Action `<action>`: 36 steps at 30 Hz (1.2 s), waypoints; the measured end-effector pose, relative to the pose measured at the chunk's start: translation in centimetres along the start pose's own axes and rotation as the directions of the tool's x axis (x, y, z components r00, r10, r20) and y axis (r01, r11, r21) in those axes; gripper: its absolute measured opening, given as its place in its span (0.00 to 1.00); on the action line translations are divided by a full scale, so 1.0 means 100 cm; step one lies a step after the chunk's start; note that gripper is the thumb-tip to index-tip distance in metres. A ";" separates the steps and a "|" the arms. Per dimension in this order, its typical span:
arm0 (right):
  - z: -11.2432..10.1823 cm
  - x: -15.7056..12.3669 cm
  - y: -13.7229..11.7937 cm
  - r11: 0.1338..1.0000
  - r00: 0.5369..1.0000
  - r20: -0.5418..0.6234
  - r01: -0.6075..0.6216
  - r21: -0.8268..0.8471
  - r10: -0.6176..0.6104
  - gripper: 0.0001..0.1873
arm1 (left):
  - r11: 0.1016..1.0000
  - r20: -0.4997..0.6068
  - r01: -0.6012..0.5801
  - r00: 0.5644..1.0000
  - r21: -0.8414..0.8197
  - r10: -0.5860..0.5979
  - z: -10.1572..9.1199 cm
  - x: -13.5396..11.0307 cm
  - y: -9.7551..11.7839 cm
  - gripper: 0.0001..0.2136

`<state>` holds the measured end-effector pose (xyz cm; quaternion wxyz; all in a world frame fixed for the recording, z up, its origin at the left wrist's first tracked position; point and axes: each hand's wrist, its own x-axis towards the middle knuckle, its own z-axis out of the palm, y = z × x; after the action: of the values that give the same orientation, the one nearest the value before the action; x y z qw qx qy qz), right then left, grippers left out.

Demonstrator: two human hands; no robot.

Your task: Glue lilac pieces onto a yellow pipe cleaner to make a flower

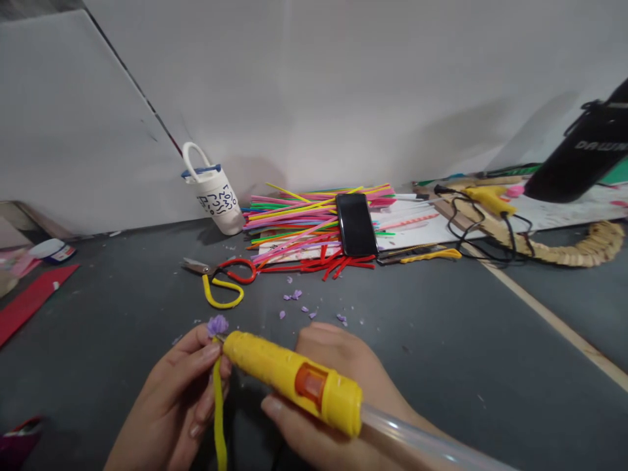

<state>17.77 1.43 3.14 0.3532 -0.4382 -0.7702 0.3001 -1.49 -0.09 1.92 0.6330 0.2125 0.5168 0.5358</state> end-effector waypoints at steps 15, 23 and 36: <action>0.009 0.004 -0.007 0.892 0.964 -0.007 -0.244 0.381 0.266 0.04 | 1.000 -0.007 -0.004 1.000 -0.002 0.004 0.000 0.001 -0.003 0.08; 0.007 0.002 -0.006 0.923 0.975 0.014 -0.215 0.319 0.222 0.04 | 1.000 -0.007 0.016 1.000 -0.012 -0.016 0.003 0.002 -0.002 0.09; 0.010 0.002 -0.006 0.895 0.969 0.049 -0.243 0.374 0.242 0.02 | 0.998 -0.035 0.015 0.999 -0.060 -0.017 0.008 0.000 -0.001 0.08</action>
<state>16.62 1.25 3.07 0.3901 -0.4544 -0.6376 0.4846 -0.76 0.05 2.13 0.6342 0.1798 0.5132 0.5497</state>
